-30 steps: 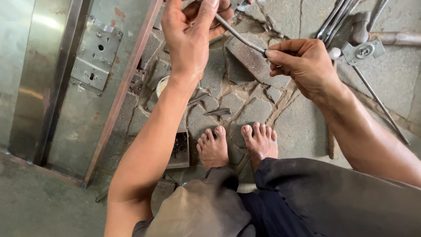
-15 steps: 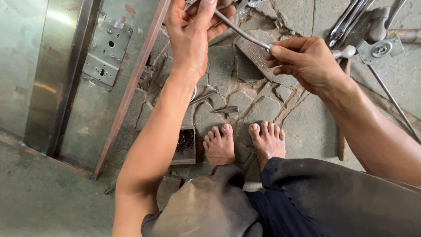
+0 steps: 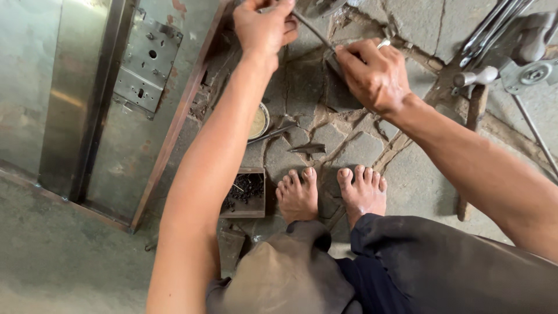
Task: The person assembles metal latch components on a stone floor, using a hammer and a punch to secure pins and fitting small metal parts onto a larger frame.
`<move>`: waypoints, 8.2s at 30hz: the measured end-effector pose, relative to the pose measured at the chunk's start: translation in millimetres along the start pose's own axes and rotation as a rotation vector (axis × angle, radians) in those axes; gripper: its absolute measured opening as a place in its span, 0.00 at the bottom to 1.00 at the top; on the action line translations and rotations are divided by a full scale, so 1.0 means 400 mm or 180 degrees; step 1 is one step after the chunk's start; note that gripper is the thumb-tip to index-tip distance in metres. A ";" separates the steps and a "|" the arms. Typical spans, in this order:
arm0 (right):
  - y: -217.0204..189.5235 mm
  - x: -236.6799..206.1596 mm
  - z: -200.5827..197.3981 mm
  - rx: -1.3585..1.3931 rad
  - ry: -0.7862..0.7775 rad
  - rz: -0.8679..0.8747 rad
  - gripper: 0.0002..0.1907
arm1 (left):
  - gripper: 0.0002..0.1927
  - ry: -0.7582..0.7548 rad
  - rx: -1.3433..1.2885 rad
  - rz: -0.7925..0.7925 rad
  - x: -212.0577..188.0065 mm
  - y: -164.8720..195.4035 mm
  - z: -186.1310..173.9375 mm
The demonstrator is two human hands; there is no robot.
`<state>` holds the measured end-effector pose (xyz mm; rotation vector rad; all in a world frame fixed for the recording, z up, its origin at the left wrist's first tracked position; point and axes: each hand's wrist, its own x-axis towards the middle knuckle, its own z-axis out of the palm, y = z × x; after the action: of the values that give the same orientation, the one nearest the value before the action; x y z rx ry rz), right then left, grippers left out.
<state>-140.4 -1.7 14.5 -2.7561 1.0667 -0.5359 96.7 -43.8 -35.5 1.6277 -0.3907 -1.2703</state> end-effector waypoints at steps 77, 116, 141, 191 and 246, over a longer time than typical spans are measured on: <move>-0.109 -0.255 -0.014 0.6242 -0.2186 0.4509 0.19 | 0.15 -0.1196 -0.1004 -0.0577 -0.292 -0.122 0.000; 0.088 -0.470 -0.335 -0.0479 -0.1619 0.2337 0.18 | 0.13 -0.0468 -0.1060 -0.0675 -0.282 -0.171 0.046; -0.010 -0.342 -0.205 0.0955 -0.0856 0.0976 0.30 | 0.13 -0.0295 -0.0884 -0.0454 -0.285 -0.164 0.047; -0.031 -0.272 -0.234 0.1080 -0.1126 0.1943 0.30 | 0.13 -0.0174 -0.0628 -0.0341 -0.293 -0.142 0.046; -0.064 -0.254 -0.278 0.1005 -0.1026 0.1518 0.29 | 0.13 -0.0131 -0.0506 -0.0524 -0.290 -0.139 0.049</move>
<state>-235.7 85.7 95.8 -2.1212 1.3536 -0.1650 16.6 57.2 -18.2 1.5250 -0.1779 -1.4228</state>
